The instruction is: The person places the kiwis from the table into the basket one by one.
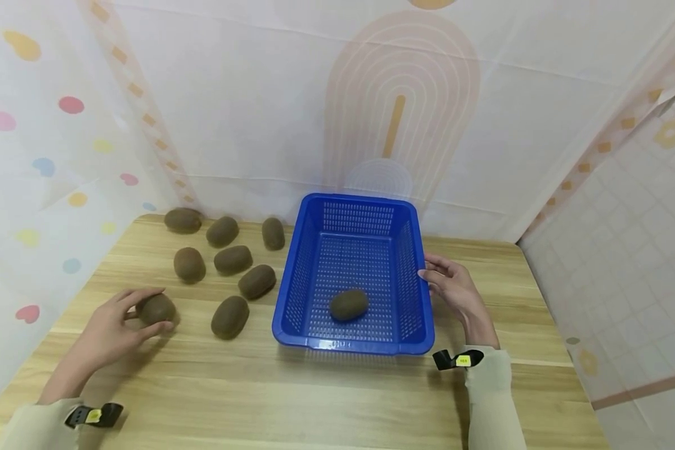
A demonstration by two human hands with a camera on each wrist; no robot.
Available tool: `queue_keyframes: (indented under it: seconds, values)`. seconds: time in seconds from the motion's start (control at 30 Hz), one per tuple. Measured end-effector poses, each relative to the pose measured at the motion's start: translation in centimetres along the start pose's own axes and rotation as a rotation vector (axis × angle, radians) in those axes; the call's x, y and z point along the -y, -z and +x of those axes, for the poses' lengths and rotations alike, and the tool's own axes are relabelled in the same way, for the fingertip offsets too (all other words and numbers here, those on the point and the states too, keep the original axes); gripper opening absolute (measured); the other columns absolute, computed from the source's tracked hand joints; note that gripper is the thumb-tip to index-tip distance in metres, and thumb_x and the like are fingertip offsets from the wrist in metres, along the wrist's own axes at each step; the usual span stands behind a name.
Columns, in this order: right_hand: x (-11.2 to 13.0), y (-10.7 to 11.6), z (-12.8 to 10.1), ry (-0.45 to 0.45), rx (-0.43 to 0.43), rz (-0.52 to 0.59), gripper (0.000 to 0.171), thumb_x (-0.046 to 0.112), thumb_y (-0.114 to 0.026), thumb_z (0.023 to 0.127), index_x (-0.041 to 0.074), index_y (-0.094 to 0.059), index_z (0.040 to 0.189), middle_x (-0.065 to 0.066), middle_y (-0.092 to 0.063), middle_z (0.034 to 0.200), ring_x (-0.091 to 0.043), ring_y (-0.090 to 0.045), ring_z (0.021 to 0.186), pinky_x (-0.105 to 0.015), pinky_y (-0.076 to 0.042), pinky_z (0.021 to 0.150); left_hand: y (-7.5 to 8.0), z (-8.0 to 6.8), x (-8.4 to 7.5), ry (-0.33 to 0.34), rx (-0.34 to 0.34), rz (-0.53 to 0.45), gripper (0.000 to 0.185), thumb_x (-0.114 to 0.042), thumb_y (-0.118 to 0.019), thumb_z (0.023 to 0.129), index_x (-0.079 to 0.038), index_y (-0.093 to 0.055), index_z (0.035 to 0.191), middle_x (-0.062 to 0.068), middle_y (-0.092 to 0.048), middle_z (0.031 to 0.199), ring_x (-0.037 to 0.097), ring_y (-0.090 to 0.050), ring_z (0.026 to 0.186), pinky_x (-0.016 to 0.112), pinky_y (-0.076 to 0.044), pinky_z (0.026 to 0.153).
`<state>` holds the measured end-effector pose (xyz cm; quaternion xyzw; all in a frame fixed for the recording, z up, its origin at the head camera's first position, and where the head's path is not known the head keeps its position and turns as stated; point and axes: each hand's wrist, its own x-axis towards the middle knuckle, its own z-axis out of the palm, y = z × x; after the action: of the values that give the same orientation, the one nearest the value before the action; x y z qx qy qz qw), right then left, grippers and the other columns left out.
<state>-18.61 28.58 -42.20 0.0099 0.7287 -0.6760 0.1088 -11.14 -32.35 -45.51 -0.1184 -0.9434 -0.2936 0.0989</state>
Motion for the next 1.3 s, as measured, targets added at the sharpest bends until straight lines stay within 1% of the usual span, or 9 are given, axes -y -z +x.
queue_keyframes:
  seconds: [0.27, 0.37, 0.47, 0.57, 0.67, 0.73, 0.87, 1.1, 1.3]
  values:
    - [0.0, 0.0, 0.0, -0.002, -0.002, -0.003, 0.06, 0.012, -0.064, 0.102, -0.006, -0.039, 0.154, 0.009, -0.068, 0.111, -0.003, -0.066, 0.092, -0.018, -0.055, 0.074, 0.2, 1.0, -0.8, -0.011, -0.018, -0.006, 0.067, -0.016, -0.091, 0.077, -0.001, -0.062, 0.135, 0.029, -0.06, 0.121, 0.051, -0.064, 0.103, 0.059, -0.059, 0.079]
    - [0.1, 0.0, 0.0, -0.002, -0.001, -0.004, 0.06, 0.012, -0.063, 0.103, -0.006, -0.038, 0.154, 0.009, -0.068, 0.111, -0.003, -0.066, 0.093, -0.018, -0.055, 0.075, 0.1, 1.5, -1.2, -0.014, -0.038, -0.019, 0.065, -0.015, -0.091, 0.078, -0.003, -0.062, 0.135, 0.025, -0.061, 0.121, 0.046, -0.064, 0.103, 0.05, -0.062, 0.079]
    - [0.1, 0.1, 0.0, 0.003, -0.001, -0.003, 0.06, 0.013, -0.063, 0.102, -0.005, -0.038, 0.154, 0.008, -0.068, 0.112, -0.003, -0.066, 0.093, -0.018, -0.056, 0.075, 0.0, 2.0, -1.7, -0.005, -0.057, -0.047, 0.064, -0.017, -0.089, 0.08, -0.006, -0.063, 0.137, 0.019, -0.062, 0.122, 0.033, -0.064, 0.106, 0.023, -0.061, 0.081]
    - [0.2, 0.0, -0.1, 0.003, -0.002, -0.007, 0.06, 0.013, -0.064, 0.102, -0.005, -0.038, 0.154, 0.007, -0.068, 0.112, -0.003, -0.066, 0.092, -0.018, -0.056, 0.074, -0.2, 2.5, -2.2, 0.001, -0.07, -0.099, 0.063, -0.019, -0.088, 0.082, -0.008, -0.062, 0.139, 0.017, -0.063, 0.126, 0.01, -0.059, 0.11, 0.002, -0.049, 0.082]
    - [0.2, 0.0, -0.1, -0.003, -0.004, -0.014, 0.06, 0.013, -0.063, 0.103, -0.005, -0.038, 0.154, 0.007, -0.068, 0.112, -0.003, -0.066, 0.092, -0.018, -0.056, 0.074, -0.4, 3.0, -2.7, 0.011, -0.074, -0.154, 0.062, -0.02, -0.087, 0.084, -0.006, -0.062, 0.14, 0.017, -0.063, 0.129, -0.01, -0.051, 0.11, 0.0, -0.047, 0.083]
    - [0.2, 0.0, -0.2, -0.007, -0.005, -0.022, 0.059, 0.013, -0.062, 0.103, -0.005, -0.038, 0.154, 0.008, -0.067, 0.112, -0.003, -0.066, 0.093, -0.018, -0.056, 0.075, -0.6, 3.3, -3.0, 0.024, -0.073, -0.188, 0.062, -0.021, -0.086, 0.085, -0.006, -0.061, 0.14, 0.016, -0.062, 0.13, -0.016, -0.047, 0.11, 0.001, -0.048, 0.084]
    - [0.2, 0.0, -0.2, -0.009, -0.007, -0.027, 0.059, 0.013, -0.062, 0.103, -0.005, -0.038, 0.154, 0.008, -0.067, 0.112, -0.003, -0.066, 0.093, -0.018, -0.056, 0.076, -0.8, 3.8, -3.6, 0.043, -0.076, -0.23, 0.062, -0.023, -0.085, 0.086, -0.007, -0.061, 0.141, 0.014, -0.062, 0.135, -0.016, -0.048, 0.111, 0.002, -0.048, 0.085]
    - [0.1, 0.0, -0.2, -0.002, 0.002, -0.016, 0.059, 0.013, -0.062, 0.103, -0.006, -0.038, 0.154, 0.008, -0.067, 0.113, -0.003, -0.066, 0.095, -0.018, -0.057, 0.078, -1.2, 4.9, -5.3, 0.058, -0.091, -0.312, 0.062, -0.021, -0.086, 0.085, -0.014, -0.061, 0.142, 0.012, -0.062, 0.137, -0.008, -0.053, 0.11, 0.004, -0.05, 0.085]
    - [0.1, 0.0, -0.2, -0.005, 0.002, -0.017, 0.06, 0.014, -0.062, 0.103, -0.005, -0.038, 0.154, 0.008, -0.066, 0.113, -0.003, -0.066, 0.096, -0.018, -0.057, 0.079, -1.7, 5.8, -6.6, 0.044, -0.108, -0.352, 0.063, -0.02, -0.087, 0.084, -0.018, -0.062, 0.142, 0.009, -0.062, 0.138, -0.006, -0.056, 0.11, 0.004, -0.049, 0.086]
